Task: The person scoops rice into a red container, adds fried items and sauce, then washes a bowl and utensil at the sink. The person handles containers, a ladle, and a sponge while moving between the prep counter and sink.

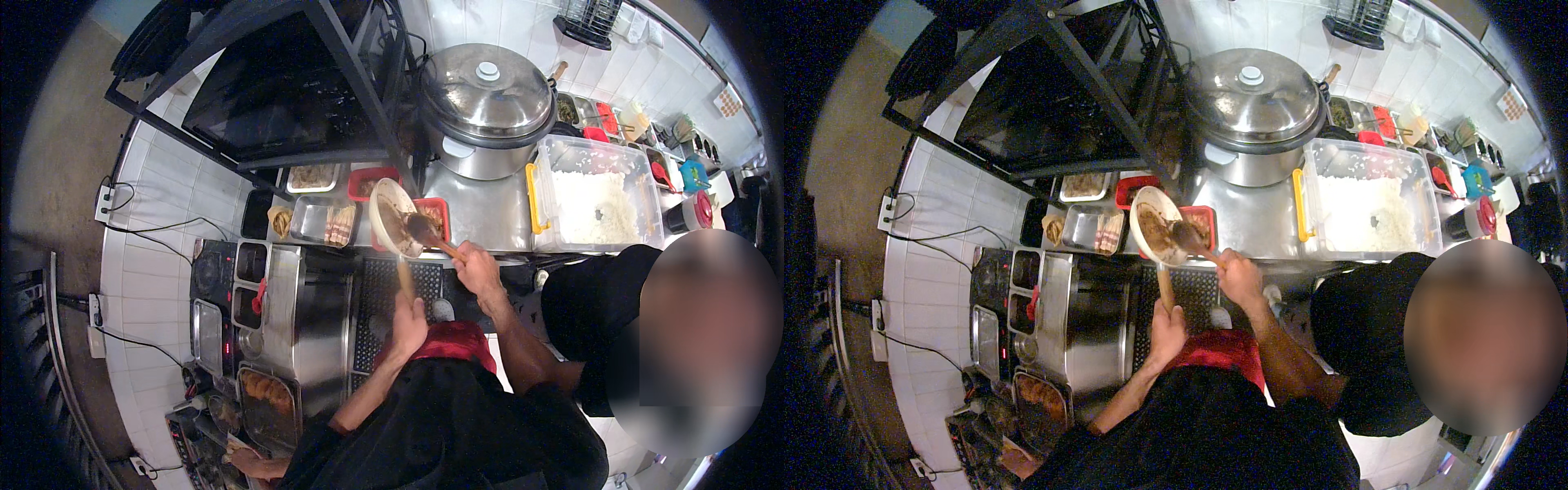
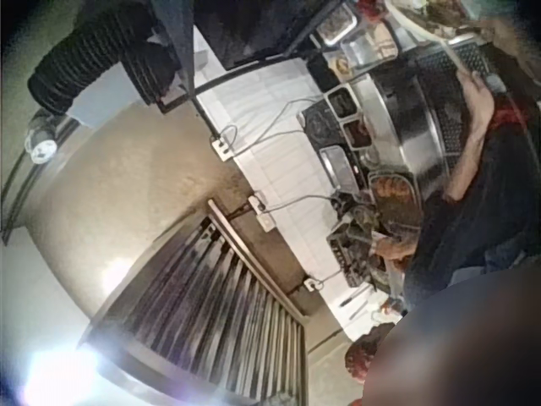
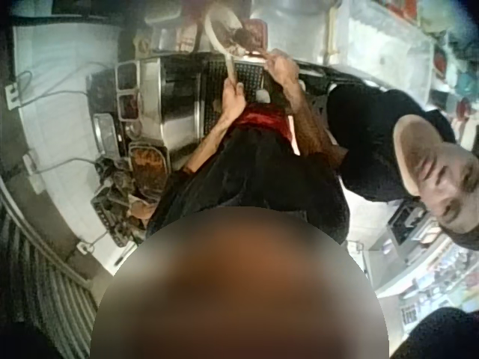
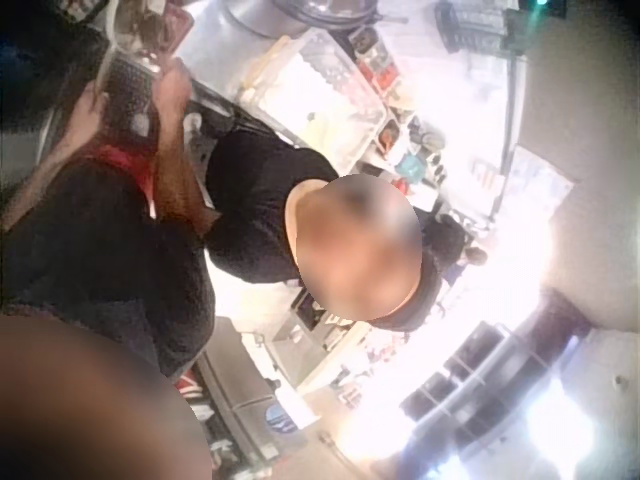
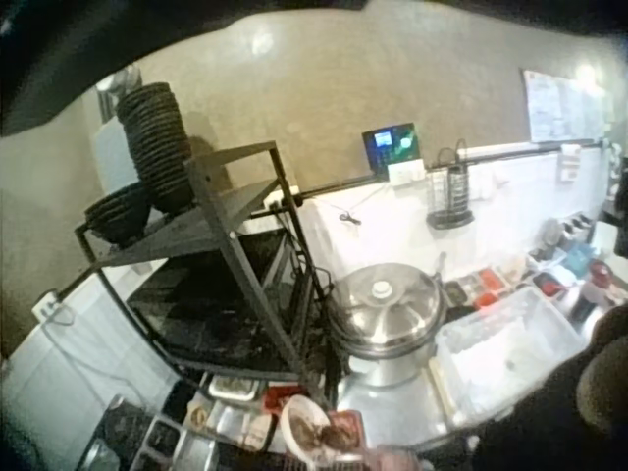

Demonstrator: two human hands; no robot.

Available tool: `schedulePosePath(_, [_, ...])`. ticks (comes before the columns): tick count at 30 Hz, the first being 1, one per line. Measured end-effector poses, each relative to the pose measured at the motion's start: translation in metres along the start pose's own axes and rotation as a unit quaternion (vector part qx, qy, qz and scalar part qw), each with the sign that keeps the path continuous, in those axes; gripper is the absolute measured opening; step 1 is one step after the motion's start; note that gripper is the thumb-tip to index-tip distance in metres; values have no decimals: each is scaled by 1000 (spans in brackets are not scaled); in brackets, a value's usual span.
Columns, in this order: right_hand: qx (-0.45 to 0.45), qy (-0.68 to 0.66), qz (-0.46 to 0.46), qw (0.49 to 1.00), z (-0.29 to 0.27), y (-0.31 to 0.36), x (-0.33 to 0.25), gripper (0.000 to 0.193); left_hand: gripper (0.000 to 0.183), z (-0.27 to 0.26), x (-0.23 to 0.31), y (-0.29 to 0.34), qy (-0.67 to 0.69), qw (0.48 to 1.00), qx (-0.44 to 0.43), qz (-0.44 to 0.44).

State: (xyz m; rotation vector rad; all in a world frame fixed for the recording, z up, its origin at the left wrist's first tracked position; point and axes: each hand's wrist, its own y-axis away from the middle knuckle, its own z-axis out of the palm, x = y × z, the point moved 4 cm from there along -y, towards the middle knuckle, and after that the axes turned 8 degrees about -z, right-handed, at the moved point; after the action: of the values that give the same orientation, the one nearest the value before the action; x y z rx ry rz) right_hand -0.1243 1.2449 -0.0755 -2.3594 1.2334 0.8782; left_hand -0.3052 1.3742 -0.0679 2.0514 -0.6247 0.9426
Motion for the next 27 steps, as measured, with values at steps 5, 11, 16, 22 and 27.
schedulePosePath(5, [-14,-6,-23,1000,-4,-4,7,22,38,-2,-4,1,10,999,-27,-46])
schedulePosePath(11, [43,2,36,998,5,-3,9,22,9,2,-3,3,178,979,-54,-78])
schedulePosePath(16, [36,-26,4,999,20,-10,-3,23,9,4,-4,4,157,984,-62,-59])
schedulePosePath(22, [81,-9,65,995,21,5,0,24,11,3,-9,1,176,981,-51,-67])
schedulePosePath(27, [25,-7,0,1000,21,6,5,19,10,3,-14,-2,198,976,-50,-76])
